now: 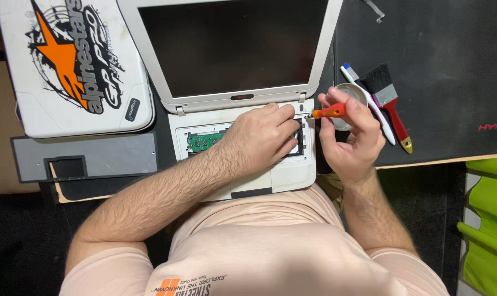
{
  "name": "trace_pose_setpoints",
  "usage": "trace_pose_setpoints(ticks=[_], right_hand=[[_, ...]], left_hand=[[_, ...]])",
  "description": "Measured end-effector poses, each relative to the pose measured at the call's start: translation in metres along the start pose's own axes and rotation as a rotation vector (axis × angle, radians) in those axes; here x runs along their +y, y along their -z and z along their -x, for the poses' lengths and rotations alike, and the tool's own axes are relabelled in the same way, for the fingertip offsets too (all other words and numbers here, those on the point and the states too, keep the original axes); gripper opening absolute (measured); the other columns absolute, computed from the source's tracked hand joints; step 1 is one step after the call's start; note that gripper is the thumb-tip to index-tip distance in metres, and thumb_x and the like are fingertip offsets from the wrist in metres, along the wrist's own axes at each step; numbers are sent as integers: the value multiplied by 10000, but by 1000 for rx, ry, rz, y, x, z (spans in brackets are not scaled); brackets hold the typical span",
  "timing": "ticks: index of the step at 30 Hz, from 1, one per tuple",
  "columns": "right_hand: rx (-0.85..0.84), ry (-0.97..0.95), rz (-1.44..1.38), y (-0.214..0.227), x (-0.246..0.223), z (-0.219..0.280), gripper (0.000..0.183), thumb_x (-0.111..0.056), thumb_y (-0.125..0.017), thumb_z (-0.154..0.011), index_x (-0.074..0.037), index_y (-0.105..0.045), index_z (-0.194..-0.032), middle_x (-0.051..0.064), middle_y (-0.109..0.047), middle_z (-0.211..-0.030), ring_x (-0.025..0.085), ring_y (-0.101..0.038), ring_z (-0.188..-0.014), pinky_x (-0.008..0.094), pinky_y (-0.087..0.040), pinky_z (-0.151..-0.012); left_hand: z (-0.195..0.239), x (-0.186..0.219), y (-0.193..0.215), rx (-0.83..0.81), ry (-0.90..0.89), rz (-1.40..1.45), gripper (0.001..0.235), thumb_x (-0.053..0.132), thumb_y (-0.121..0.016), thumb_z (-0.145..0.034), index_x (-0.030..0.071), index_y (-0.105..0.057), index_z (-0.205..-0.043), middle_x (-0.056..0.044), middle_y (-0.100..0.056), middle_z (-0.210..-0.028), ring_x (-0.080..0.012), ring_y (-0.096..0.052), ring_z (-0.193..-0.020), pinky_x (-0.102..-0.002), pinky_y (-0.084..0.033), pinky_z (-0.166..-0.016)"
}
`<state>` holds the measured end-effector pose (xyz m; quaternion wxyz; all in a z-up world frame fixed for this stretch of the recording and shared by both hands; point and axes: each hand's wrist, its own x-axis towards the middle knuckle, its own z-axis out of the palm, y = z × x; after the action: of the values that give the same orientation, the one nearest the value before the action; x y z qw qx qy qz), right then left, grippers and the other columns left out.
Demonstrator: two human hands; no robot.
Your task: The person uses a screwdriver to secure internal components inside a white laptop resting on their lap. They then place a metal cover plate over the components and fasten it with screws before closing the laptop lid.
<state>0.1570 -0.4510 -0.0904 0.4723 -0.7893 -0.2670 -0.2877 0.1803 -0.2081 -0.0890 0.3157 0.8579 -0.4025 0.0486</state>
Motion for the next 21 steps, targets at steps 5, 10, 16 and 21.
trace_pose_setpoints(ticks=[5,10,16,21], right_hand=[[-11,32,65,4,0,-8,505,223,-981,-1016,141,-691,-1421,313,-830,-1176,485,-856,-959,547,-719,-797],[-46,92,135,1,-2,-15,442,165,-1011,-1010,55,-784,-1372,209,-802,-1096,391,-810,-892,499,-695,-732],[52,109,121,-4,-2,-10,292,156,-1029,-1001,82,-841,-1212,302,-897,-1146,466,-879,-921,529,-706,-830],[144,94,267,7,26,7,354,-99,-1126,-1071,36,-820,-1185,197,-797,-1076,389,-780,-906,524,-610,-820]], left_hand=[[-17,0,13,-153,98,48,246,295,-830,-1070,78,-761,-1164,-84,-703,-1085,-340,-817,-1000,-480,-693,-794],[-39,1,10,-225,229,121,331,298,-874,-1042,107,-721,-1266,-94,-792,-1108,-398,-893,-1018,-535,-726,-822],[-54,2,5,-84,248,172,406,223,-934,-978,95,-684,-1270,-111,-780,-1098,-424,-913,-1008,-520,-751,-812],[-57,2,1,94,127,291,253,222,-982,-997,121,-752,-1027,-57,-806,-906,-297,-909,-921,-426,-751,-800]])
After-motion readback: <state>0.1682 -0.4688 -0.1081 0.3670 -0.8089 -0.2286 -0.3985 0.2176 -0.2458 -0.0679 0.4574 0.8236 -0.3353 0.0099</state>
